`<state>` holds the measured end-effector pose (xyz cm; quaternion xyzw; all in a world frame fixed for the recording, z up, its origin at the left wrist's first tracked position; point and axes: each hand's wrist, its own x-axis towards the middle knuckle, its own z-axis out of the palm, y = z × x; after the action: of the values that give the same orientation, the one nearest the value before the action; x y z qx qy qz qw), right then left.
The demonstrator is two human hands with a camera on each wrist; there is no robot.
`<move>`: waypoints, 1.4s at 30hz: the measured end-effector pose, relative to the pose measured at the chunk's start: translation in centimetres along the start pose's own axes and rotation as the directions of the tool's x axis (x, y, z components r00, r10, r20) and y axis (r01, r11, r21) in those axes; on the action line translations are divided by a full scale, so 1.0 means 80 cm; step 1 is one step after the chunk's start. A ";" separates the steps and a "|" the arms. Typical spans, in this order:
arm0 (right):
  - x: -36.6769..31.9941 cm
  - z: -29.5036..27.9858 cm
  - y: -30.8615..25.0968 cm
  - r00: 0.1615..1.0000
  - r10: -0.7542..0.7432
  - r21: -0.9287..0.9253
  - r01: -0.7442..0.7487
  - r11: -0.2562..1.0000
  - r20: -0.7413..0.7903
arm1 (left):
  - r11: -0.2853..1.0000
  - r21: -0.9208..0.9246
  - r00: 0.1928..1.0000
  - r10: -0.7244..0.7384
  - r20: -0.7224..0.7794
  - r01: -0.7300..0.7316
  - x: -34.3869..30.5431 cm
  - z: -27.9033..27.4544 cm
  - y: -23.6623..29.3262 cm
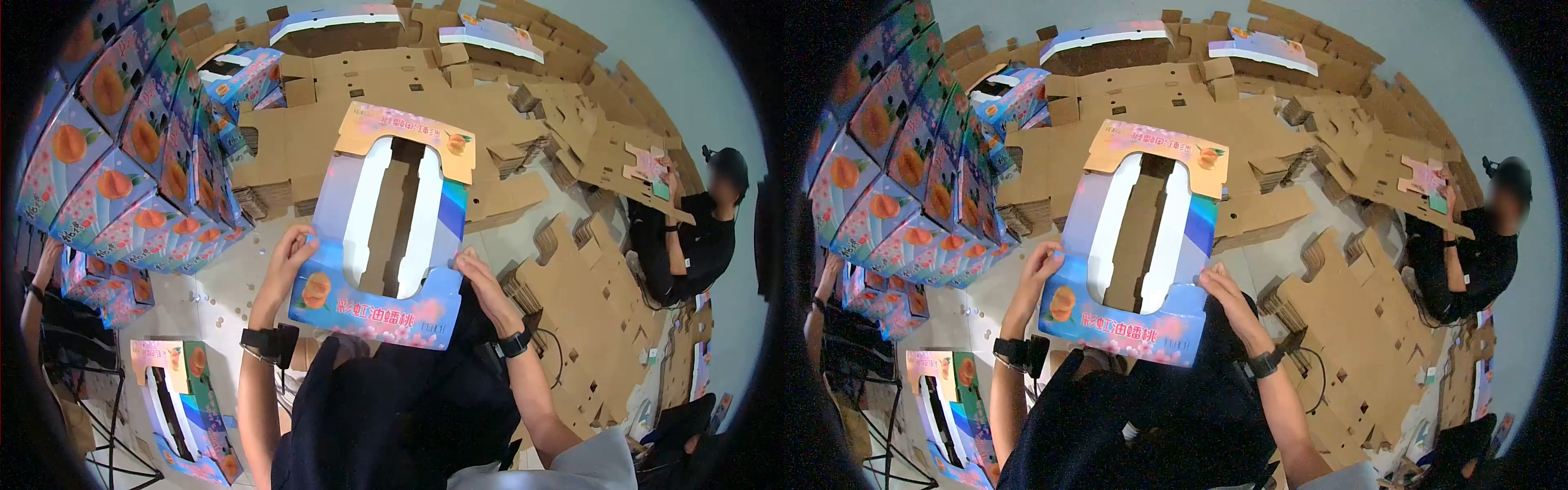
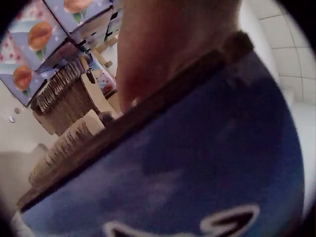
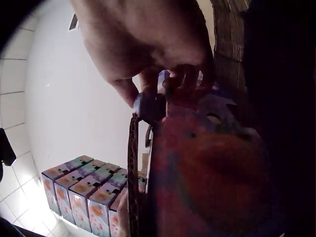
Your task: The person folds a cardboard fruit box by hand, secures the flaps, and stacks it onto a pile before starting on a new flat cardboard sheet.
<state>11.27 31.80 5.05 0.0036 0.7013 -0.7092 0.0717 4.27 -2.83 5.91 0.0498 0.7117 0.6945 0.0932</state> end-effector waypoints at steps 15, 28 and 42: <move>0.015 0.016 0.005 0.942 -0.203 -0.222 0.145 0.964 -0.267 | 0.854 -0.418 0.892 0.110 -0.439 -0.310 -0.030 -0.001 0.004; 0.171 -0.024 -0.013 0.856 -0.415 -0.679 0.107 0.726 -0.309 | 0.986 -0.049 0.951 0.137 -0.277 -0.156 -0.064 0.057 0.018; 0.162 -0.016 -0.123 0.758 -0.630 -0.904 0.136 0.405 -0.169 | 0.994 -0.025 0.977 0.099 -0.187 -0.106 -0.063 0.043 0.003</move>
<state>-2.77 31.90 13.44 -0.0213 0.9271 -0.2397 -0.2875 9.90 -0.47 6.42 0.0199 0.7017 0.7121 -0.0087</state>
